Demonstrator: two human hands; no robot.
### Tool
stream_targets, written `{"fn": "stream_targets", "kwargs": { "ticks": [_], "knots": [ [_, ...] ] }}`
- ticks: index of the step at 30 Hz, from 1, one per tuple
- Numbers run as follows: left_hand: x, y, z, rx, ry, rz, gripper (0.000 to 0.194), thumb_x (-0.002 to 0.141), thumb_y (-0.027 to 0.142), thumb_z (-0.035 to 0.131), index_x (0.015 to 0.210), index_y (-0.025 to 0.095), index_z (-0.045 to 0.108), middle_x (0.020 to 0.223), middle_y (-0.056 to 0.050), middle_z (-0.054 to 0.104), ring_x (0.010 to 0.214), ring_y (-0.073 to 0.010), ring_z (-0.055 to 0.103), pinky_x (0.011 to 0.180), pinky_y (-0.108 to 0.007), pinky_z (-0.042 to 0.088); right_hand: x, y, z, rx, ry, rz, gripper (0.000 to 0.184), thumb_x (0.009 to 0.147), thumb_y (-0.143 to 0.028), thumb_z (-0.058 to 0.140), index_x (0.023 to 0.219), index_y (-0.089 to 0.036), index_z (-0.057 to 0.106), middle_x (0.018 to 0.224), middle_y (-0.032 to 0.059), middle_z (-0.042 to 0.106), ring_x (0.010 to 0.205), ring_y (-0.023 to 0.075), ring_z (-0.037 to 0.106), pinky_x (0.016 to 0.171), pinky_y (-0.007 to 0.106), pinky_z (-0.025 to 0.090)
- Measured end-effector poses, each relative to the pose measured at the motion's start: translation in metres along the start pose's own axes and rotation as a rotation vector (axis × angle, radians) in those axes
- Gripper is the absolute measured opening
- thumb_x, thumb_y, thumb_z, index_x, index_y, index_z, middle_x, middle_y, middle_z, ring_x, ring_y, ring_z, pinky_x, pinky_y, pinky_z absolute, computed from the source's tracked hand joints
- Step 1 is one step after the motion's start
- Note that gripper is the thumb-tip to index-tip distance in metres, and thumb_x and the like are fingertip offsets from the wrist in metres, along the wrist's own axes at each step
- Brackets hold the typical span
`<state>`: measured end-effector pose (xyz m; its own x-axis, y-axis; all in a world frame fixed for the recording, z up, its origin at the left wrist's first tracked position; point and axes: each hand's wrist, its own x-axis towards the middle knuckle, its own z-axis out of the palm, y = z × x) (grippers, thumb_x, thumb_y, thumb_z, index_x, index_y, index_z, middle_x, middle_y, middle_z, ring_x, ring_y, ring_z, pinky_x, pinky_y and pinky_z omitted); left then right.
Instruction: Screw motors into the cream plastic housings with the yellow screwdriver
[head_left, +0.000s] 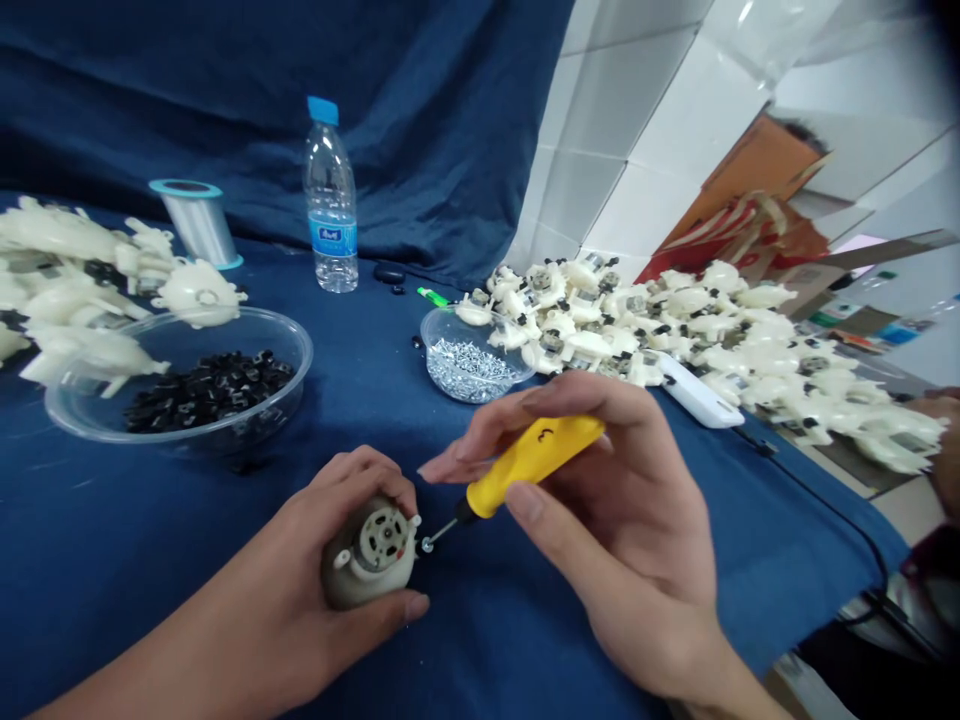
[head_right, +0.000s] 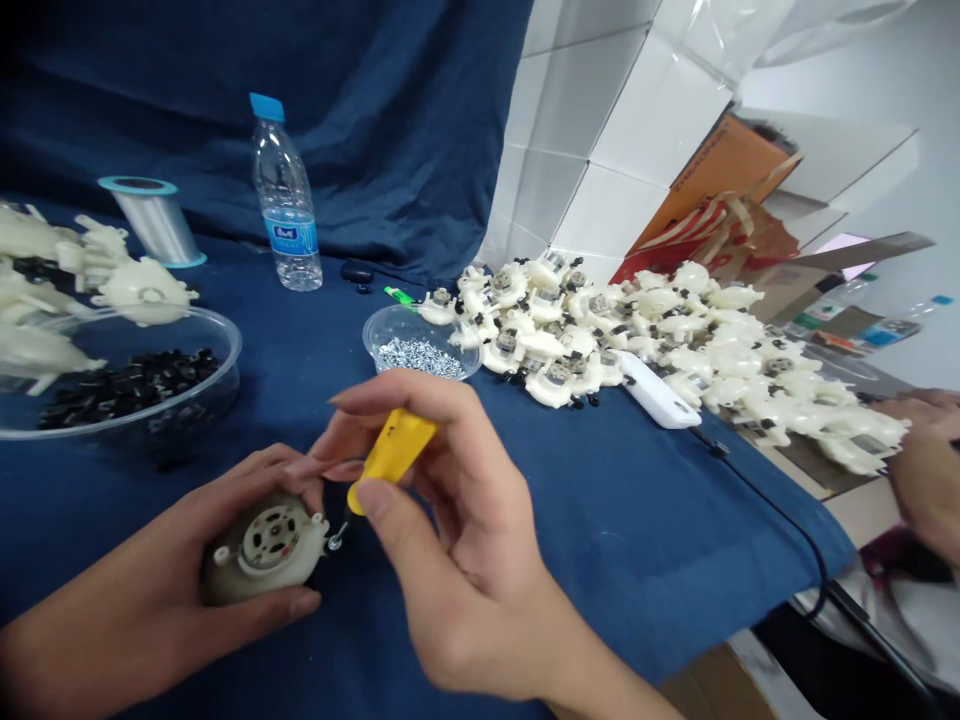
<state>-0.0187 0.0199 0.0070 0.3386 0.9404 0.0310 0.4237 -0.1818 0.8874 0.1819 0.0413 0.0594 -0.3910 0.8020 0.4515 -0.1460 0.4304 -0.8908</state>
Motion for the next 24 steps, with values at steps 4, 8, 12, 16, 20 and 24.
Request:
{"fn": "stream_targets", "kwargs": {
  "ticks": [4, 8, 12, 16, 20, 24],
  "knots": [
    [0.0007, 0.0036, 0.0014, -0.026, 0.000, -0.057, 0.033, 0.074, 0.025, 0.071, 0.102, 0.029, 0.054, 0.109, 0.002, 0.054, 0.092, -0.0177, 0.057, 0.079, -0.030, 0.049, 0.0038, 0.0023, -0.0064, 0.007, 0.015, -0.005, 0.035, 0.092, -0.001, 0.057, 0.108, -0.032, 0.053, 0.093, -0.0016, 0.065, 0.086, 0.0182, 0.072, 0.079, 0.039, 0.061],
    [0.0015, 0.0038, 0.0032, -0.007, 0.032, -0.047, 0.030, 0.074, 0.024, 0.070, 0.098, 0.029, 0.053, 0.109, 0.003, 0.053, 0.098, -0.0180, 0.054, 0.082, -0.030, 0.047, 0.0033, 0.0072, -0.0063, -0.002, 0.092, 0.008, 0.034, 0.089, 0.000, 0.062, 0.102, -0.029, 0.050, 0.086, -0.0039, 0.065, 0.079, 0.0172, 0.073, 0.074, 0.038, 0.063],
    [0.0020, 0.0026, 0.0046, -0.016, 0.032, -0.023, 0.024, 0.076, 0.024, 0.067, 0.095, 0.027, 0.052, 0.107, 0.002, 0.054, 0.096, -0.0172, 0.054, 0.081, -0.028, 0.046, 0.0004, 0.0094, -0.0045, -0.007, 0.145, 0.015, 0.035, 0.089, -0.001, 0.062, 0.103, -0.030, 0.047, 0.085, -0.0047, 0.066, 0.076, 0.0182, 0.074, 0.073, 0.040, 0.064],
    [0.0021, 0.0022, 0.0047, 0.005, 0.037, -0.016, 0.025, 0.076, 0.026, 0.067, 0.097, 0.027, 0.053, 0.105, 0.000, 0.055, 0.093, -0.0185, 0.054, 0.078, -0.029, 0.047, -0.0008, 0.0083, -0.0012, -0.030, 0.168, 0.029, 0.037, 0.088, -0.003, 0.065, 0.103, -0.031, 0.047, 0.085, -0.0049, 0.066, 0.074, 0.0174, 0.073, 0.071, 0.038, 0.064],
    [0.0022, 0.0024, 0.0044, 0.012, 0.030, -0.019, 0.028, 0.074, 0.023, 0.067, 0.097, 0.026, 0.052, 0.105, 0.001, 0.055, 0.091, -0.0180, 0.055, 0.075, -0.028, 0.047, -0.0033, 0.0069, 0.0019, -0.049, 0.165, 0.010, 0.037, 0.088, -0.006, 0.067, 0.104, -0.032, 0.047, 0.085, -0.0041, 0.065, 0.073, 0.0166, 0.071, 0.070, 0.037, 0.063],
    [0.0021, 0.0022, 0.0049, 0.027, 0.037, -0.004, 0.027, 0.074, 0.024, 0.066, 0.097, 0.026, 0.052, 0.103, 0.001, 0.055, 0.088, -0.0177, 0.055, 0.075, -0.028, 0.046, -0.0056, 0.0083, 0.0009, -0.060, 0.154, 0.016, 0.036, 0.089, -0.010, 0.068, 0.107, -0.033, 0.046, 0.087, -0.0041, 0.064, 0.074, 0.0152, 0.070, 0.072, 0.035, 0.061]
  ]
}}
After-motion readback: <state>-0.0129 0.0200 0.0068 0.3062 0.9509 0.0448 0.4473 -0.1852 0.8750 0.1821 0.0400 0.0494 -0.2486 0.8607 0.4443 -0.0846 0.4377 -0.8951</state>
